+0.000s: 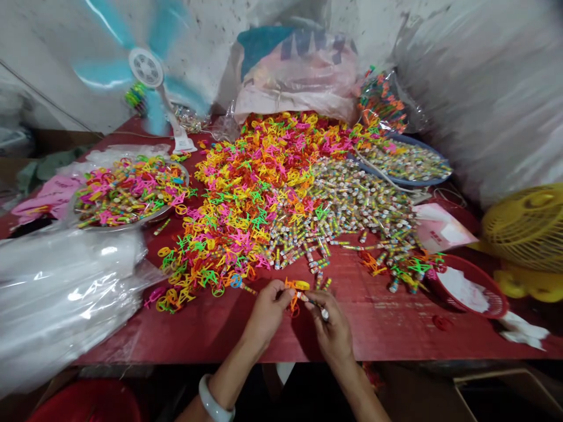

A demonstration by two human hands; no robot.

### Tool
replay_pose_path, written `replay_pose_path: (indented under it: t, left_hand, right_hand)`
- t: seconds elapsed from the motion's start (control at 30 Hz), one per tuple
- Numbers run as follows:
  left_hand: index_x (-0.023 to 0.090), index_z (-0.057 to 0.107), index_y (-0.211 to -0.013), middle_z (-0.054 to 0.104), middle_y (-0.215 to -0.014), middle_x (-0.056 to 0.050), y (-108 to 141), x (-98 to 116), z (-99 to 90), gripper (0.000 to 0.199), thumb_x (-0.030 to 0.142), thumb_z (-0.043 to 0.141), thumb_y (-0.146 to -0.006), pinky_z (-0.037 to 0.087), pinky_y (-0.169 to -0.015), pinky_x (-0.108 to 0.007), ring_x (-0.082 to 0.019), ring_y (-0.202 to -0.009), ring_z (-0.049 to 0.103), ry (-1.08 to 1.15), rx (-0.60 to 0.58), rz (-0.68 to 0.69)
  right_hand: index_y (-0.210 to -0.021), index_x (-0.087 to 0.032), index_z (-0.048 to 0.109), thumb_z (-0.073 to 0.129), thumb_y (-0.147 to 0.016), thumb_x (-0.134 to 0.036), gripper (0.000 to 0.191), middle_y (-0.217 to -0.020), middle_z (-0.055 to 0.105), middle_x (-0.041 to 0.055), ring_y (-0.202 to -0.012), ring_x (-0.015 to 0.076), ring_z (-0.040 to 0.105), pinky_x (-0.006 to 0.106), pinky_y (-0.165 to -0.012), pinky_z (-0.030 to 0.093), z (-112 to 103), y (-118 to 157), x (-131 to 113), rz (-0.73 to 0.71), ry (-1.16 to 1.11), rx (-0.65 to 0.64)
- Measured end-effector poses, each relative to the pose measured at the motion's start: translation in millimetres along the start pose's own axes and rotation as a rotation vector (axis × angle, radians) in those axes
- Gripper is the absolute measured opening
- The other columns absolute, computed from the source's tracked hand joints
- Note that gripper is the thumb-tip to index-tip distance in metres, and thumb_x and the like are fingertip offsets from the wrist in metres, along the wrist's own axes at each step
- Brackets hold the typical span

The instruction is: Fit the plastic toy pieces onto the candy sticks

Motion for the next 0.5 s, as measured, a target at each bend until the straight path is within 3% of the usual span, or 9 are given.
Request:
replay_pose_path:
  t: [0.1,0.2,0.3,0.37,0.5]
  left_hand:
    - [0.017,0.056,-0.073,0.052,-0.065,0.003,-1,-4,2.7,0.016,0.031,0.052,-0.08,0.039,-0.063,-0.026,-0.013,-0.062,0.049,-0.161,0.021,0.056]
    - [0.018,0.061,-0.086,0.061,-0.077,-0.001,2,-1,0.2,0.015,0.024,0.047,-0.085,0.044,-0.069,-0.027,-0.015,-0.072,0.056,-0.303,0.06,0.171]
    - [0.018,0.062,-0.087,0.062,-0.087,-0.005,4,7,-3.7,0.016,0.015,0.047,-0.085,0.046,-0.077,-0.029,-0.017,-0.083,0.058,-0.479,0.11,0.32]
    - [0.018,0.063,-0.087,0.061,-0.091,-0.006,4,10,-4.5,0.018,0.01,0.046,-0.084,0.047,-0.078,-0.03,-0.017,-0.085,0.058,-0.575,0.118,0.361]
    - [0.019,0.063,-0.085,0.062,-0.09,-0.005,7,12,-7.6,0.021,0.005,0.048,-0.083,0.048,-0.08,-0.033,-0.019,-0.087,0.058,-0.716,0.157,0.444]
  right_hand:
    - [-0.102,-0.024,0.061,0.05,-0.092,-0.022,0.015,-0.092,0.069,0.0052,-0.085,0.0202,0.067,0.033,-0.073,0.054,-15,3,11,0.055,0.017,-0.004]
    - [-0.099,-0.022,0.062,0.051,-0.092,-0.027,0.014,-0.088,0.068,0.0062,-0.079,0.0224,0.065,0.037,-0.07,0.051,-56,0,40,0.168,0.19,0.144]
    - [-0.098,-0.019,0.064,0.052,-0.091,-0.028,0.017,-0.098,0.066,0.0134,-0.093,0.0293,0.06,0.048,-0.082,0.044,-89,-10,61,0.081,0.506,0.298]
    - [-0.099,-0.018,0.065,0.049,-0.091,-0.023,0.019,-0.103,0.065,0.0153,-0.099,0.0298,0.058,0.049,-0.086,0.041,-86,-21,68,-0.013,0.578,0.241]
    - [-0.104,-0.021,0.066,0.04,-0.091,-0.017,0.029,-0.101,0.066,0.008,-0.094,0.0225,0.059,0.039,-0.082,0.047,-37,-39,71,-0.054,0.428,-0.097]
Point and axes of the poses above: each hand's wrist, its own y-axis away from the middle knuckle, its own z-axis out of the palm, x = y × z, the point moved 3 cm from there along -y, towards the middle knuckle
